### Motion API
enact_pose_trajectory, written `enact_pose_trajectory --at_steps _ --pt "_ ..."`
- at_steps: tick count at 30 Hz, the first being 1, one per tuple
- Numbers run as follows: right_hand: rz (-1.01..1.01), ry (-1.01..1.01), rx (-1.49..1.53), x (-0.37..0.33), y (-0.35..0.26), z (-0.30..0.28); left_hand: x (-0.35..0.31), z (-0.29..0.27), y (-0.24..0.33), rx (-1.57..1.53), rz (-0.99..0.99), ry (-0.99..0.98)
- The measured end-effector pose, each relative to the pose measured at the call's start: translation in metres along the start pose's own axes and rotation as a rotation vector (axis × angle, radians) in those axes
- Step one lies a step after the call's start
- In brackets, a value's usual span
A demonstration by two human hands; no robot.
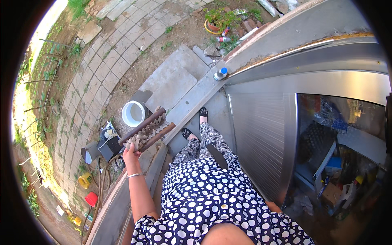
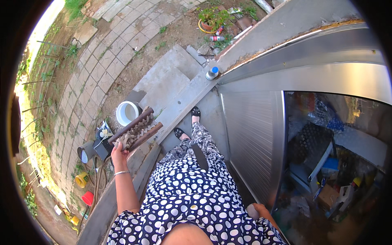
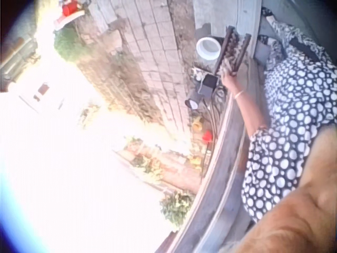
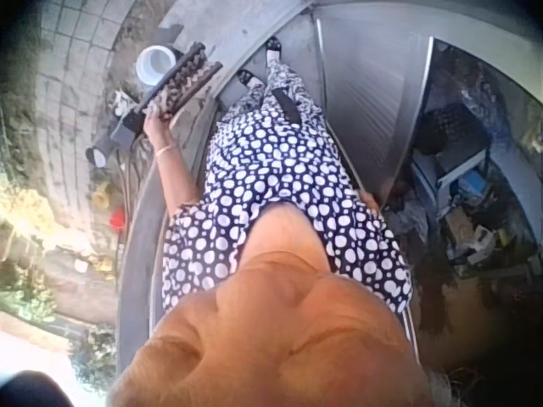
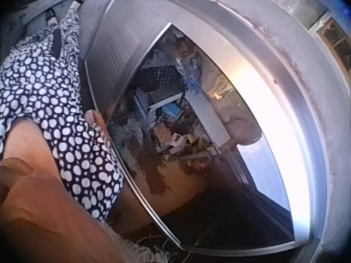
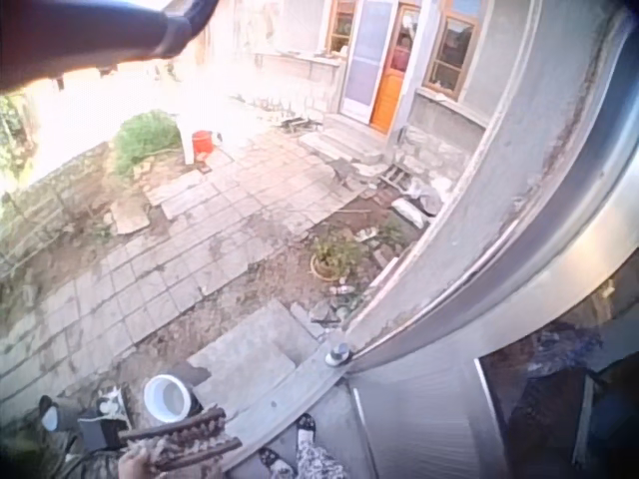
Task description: The person opens a metal door and wipes the interior surface with a cloth. They move a wooden object briefly before returning to wipe the door panel systematically from top to bottom.
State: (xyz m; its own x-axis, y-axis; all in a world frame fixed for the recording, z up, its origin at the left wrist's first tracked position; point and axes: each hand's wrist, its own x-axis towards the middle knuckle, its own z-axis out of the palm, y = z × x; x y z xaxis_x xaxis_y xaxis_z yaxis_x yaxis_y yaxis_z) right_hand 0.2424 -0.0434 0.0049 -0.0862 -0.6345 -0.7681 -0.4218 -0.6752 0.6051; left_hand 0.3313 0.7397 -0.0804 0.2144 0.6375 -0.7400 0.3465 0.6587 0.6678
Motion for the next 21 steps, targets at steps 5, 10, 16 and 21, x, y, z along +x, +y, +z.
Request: enact_pose_trajectory --at_steps 5,10,16,21 --pt "-0.059 -0.057 -0.036 0.004 0.005 0.022 -0.002 -0.002 0.001 0.005 -0.072 0.046" --pt "-0.111 -0.118 -0.055 0.013 0.010 0.044 0.003 0.000 -0.012 0.002 -0.142 0.077" --pt "-0.204 -0.179 -0.096 0.039 0.018 0.055 0.007 0.008 -0.041 0.012 -0.231 0.077" --pt "-0.066 -0.084 -0.035 0.015 -0.007 0.046 0.003 0.020 -0.047 0.027 -0.246 0.031"
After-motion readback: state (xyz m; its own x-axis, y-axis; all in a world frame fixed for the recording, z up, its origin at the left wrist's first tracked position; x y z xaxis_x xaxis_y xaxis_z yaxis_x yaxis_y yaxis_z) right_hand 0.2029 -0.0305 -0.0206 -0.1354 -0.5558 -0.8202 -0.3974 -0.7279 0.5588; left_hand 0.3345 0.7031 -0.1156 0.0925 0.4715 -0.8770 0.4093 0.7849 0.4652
